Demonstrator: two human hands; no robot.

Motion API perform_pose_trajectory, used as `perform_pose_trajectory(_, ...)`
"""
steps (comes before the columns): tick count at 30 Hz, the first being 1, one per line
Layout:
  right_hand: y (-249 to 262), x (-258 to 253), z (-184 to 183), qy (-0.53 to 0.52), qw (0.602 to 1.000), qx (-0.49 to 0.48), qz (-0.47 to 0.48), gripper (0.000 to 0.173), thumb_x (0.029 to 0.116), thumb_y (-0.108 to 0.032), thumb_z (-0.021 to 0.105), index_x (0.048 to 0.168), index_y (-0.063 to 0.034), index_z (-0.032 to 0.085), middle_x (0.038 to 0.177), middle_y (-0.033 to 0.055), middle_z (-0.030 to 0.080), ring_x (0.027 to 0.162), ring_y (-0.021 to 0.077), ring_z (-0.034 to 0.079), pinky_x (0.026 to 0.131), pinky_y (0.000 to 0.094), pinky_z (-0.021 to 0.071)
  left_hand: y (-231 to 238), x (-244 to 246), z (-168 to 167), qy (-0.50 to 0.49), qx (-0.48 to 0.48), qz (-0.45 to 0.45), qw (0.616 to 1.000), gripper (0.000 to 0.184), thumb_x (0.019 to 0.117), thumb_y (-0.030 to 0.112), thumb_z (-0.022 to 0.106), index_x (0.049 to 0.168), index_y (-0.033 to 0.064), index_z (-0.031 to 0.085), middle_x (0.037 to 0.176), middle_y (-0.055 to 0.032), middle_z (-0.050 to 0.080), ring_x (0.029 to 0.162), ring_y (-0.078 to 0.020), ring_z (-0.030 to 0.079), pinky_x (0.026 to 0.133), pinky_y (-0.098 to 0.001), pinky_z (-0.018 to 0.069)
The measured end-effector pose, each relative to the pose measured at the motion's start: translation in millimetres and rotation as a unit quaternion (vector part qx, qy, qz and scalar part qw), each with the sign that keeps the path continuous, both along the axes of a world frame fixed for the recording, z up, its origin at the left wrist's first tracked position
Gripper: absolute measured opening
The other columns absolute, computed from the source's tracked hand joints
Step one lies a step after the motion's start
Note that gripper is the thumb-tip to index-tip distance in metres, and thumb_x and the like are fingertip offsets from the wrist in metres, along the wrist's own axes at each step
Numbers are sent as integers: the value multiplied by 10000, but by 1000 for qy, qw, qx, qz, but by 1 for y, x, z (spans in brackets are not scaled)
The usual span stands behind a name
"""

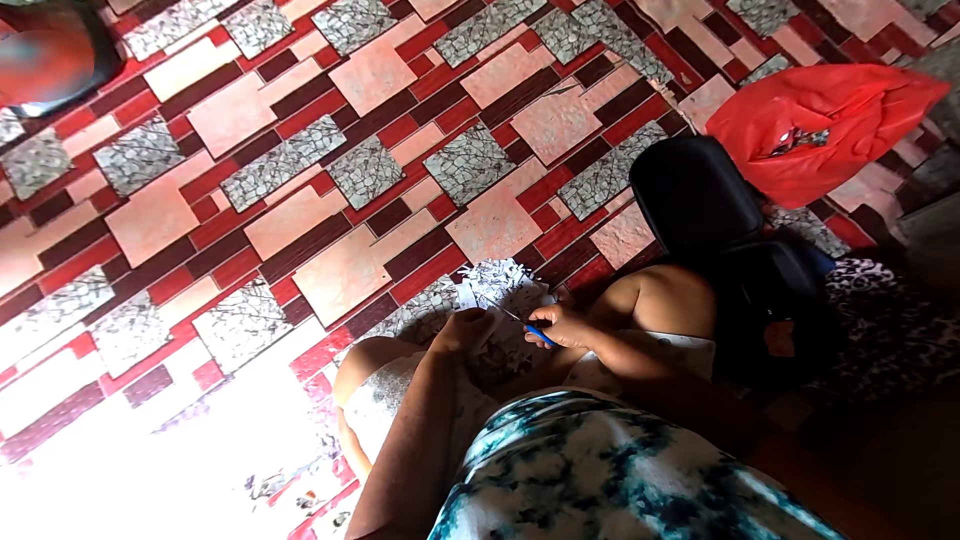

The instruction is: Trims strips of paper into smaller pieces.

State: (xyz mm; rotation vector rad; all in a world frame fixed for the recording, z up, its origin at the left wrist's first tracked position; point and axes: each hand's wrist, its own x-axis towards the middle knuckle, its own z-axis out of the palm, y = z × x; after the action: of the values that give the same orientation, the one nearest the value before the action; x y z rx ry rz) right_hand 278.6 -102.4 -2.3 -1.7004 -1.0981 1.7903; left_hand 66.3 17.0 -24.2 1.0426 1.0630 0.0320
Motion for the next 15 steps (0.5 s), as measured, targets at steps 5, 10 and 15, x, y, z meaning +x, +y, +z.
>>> perform_pose_trajectory(5,2,-1,2,12,1000,-26,-4,298,1012,-293,658,1119,-16,630,801,-9,638,638,14,548,578,189,433,0,0,0,12,8,-1,1000,115,1040,98,577,1047,-5,629,781,-13,633,604,-67,594,578,-227,530)
perform_pose_trajectory(10,2,-1,3,18,999,-31,4,303,1002,-283,676,1118,-7,631,806,-9,623,640,12,543,591,180,444,-1,1,0,-2,5,4,1000,107,1037,93,579,1019,2,632,769,-15,637,603,-69,597,577,-226,530)
perform_pose_trajectory(15,2,-1,4,21,999,-43,-15,277,1006,-284,671,1092,-26,618,774,-20,627,622,10,547,568,179,430,0,3,1,2,8,36,999,111,1042,71,566,1057,-25,619,777,-34,639,603,-82,602,573,-230,533)
